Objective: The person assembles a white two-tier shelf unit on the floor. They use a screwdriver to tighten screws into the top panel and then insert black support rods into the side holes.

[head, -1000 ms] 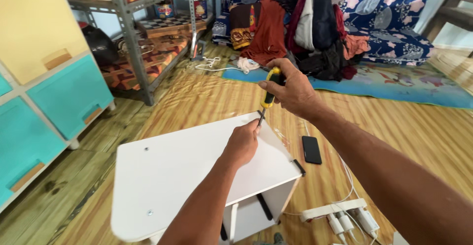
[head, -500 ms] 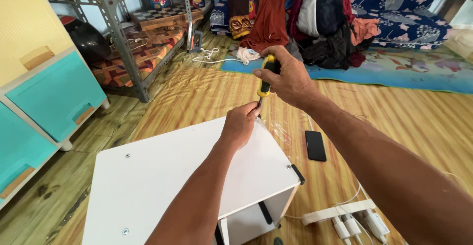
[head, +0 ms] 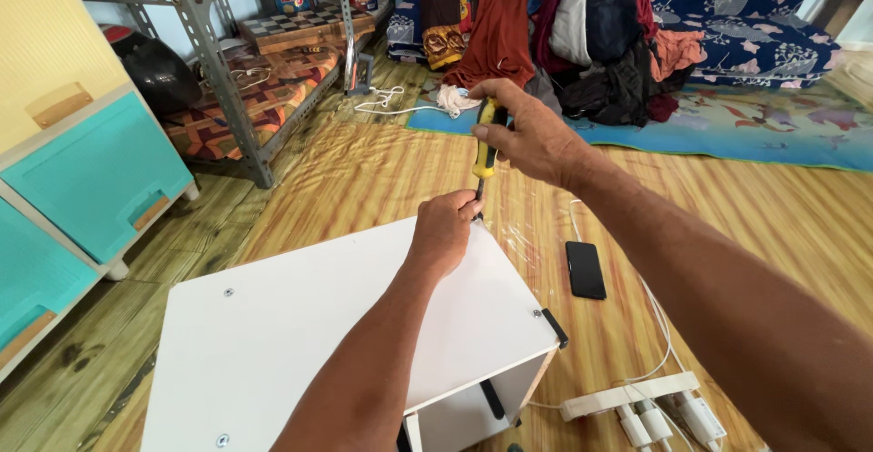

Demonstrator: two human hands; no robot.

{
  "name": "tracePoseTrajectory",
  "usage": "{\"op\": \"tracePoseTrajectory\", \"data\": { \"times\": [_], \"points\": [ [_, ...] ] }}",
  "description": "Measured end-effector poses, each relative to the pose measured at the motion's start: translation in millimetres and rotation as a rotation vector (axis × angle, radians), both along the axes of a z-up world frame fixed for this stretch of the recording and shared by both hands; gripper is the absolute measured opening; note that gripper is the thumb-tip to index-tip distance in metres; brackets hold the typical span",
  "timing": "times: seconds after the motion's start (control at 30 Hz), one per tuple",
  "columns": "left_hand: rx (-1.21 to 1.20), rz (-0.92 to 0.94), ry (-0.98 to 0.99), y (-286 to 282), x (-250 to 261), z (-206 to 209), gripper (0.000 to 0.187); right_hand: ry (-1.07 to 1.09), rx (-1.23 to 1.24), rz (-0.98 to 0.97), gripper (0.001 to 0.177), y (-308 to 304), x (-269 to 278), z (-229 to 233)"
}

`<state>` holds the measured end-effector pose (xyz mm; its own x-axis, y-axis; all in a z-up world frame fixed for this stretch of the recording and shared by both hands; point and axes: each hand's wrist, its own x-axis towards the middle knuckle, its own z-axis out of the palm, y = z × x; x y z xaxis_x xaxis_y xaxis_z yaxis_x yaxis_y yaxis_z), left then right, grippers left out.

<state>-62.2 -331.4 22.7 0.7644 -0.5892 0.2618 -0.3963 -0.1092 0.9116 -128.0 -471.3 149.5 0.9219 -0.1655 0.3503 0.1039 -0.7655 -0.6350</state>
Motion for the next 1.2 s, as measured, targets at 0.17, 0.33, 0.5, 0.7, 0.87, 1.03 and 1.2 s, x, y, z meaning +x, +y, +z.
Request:
{"op": "tracePoseTrajectory", "data": {
  "times": [0.17,0.33,0.5,0.7,0.87,1.03,1.2],
  "points": [
    [0.017,0.033,0.004,-1.9,2.6,-2.6,0.022,0.012,-0.016,-0.012,0.047,2.7,2.2,0.3],
    [-0.009,0.018,0.039,-5.5,2.8,-4.8,0.022,0.031,-0.079,-0.022,0.049,1.2,1.4,-2.7],
    [-0.007,0.029,-0.003,-3.1,3.1,-3.9,0.022,-0.077,-0.155,0.123,0.055,-3.0,3.5,-3.3],
    [0.016,0.025,-0.005,1.2,0.9,-2.6,0.022,-0.037,0.036,-0.095,0.05,12.8,6.2,-14.4],
    [0.007,0.014,-0.059,3.9,-0.4,-2.8,0.022,-0.175,0.004,-0.046,0.047,27.1,3.3,-12.2],
    [0.015,0.006,-0.09,-0.7,6.8,-15.6,0.021,-0.114,0.073,-0.006,0.044,22.4,4.0,-10.5],
    [-0.07,0.043,-0.378,-0.7,12.1,-19.4,0.021,-0.257,-0.025,-0.161,0.045,31.6,8.0,-24.7]
  ]
}}
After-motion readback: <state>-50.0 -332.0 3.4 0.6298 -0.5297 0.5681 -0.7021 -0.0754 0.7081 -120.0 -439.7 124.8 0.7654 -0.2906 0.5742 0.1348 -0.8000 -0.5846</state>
